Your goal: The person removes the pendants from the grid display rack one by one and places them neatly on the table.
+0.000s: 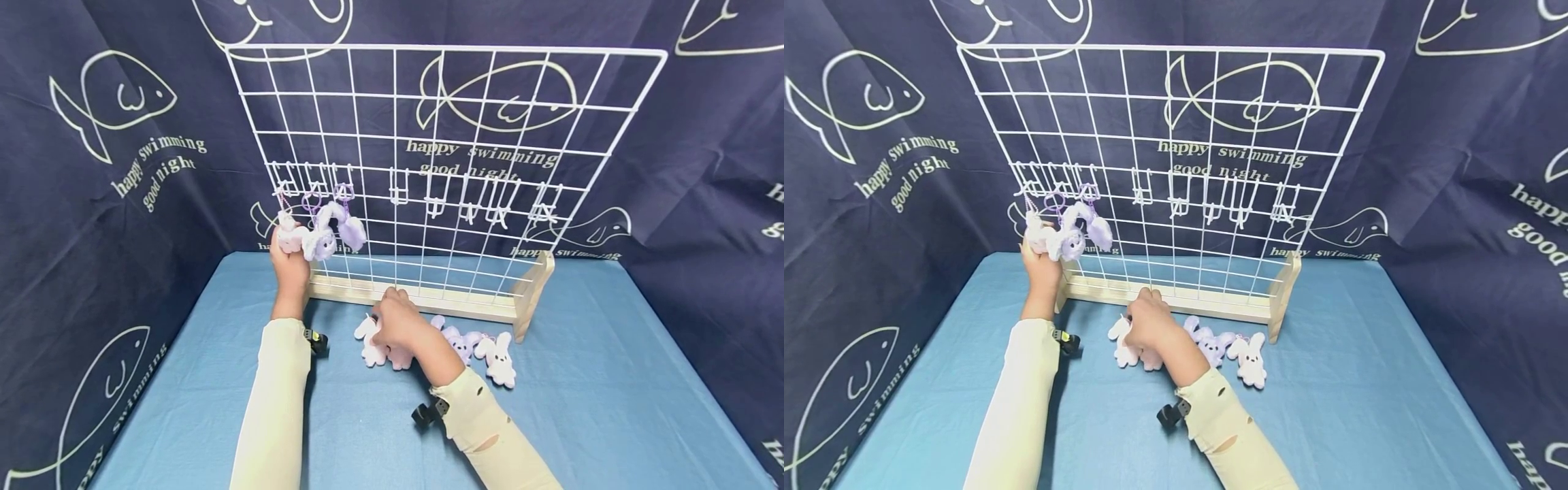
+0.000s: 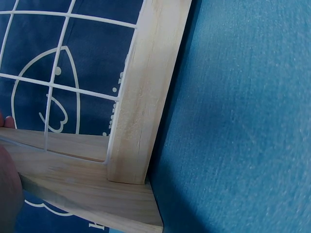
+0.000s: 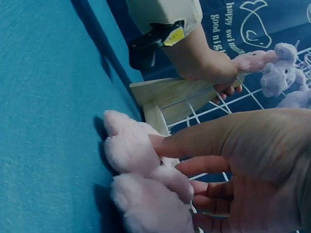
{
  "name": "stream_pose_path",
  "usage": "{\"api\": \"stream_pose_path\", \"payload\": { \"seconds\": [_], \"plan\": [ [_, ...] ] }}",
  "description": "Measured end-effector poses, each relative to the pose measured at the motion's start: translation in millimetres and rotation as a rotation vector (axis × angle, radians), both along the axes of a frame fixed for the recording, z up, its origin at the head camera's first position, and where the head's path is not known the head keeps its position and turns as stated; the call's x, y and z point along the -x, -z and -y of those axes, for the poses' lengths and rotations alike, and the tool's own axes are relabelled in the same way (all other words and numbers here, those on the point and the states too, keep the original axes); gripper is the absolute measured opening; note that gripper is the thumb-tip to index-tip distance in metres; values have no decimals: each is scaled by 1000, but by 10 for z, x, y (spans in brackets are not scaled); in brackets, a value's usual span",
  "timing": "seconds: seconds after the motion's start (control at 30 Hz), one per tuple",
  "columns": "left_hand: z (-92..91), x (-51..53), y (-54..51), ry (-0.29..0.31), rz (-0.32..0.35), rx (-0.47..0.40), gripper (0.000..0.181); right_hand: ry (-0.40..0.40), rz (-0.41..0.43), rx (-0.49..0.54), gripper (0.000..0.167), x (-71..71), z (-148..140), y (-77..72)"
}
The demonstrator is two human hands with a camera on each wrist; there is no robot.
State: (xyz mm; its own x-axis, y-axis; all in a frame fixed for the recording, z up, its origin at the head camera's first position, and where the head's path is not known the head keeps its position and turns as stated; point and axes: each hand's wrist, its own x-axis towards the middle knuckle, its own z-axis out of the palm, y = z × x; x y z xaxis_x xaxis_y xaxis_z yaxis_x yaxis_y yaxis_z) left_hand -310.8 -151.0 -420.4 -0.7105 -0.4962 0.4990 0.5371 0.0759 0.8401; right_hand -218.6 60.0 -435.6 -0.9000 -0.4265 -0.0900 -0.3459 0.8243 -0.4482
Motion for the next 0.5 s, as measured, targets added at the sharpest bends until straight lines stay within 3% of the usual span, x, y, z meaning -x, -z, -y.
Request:
{"api": "stream_pose_path", "payload": {
  "seconds": [0.07, 0.17, 0.33, 0.5],
  "plan": [
    [14, 29, 33, 12, 0, -10, 28, 2, 2, 57, 59, 14, -21, -4],
    [46, 101, 111, 30, -8, -24, 27, 28, 8, 160, 56, 35, -43, -10],
    [107, 214, 234, 21, -12, -21, 27, 105, 12, 470, 38, 79, -16, -31],
    [124, 239, 240, 37, -23, -29, 12, 187, 19, 750, 27, 117, 40, -145]
  ]
}}
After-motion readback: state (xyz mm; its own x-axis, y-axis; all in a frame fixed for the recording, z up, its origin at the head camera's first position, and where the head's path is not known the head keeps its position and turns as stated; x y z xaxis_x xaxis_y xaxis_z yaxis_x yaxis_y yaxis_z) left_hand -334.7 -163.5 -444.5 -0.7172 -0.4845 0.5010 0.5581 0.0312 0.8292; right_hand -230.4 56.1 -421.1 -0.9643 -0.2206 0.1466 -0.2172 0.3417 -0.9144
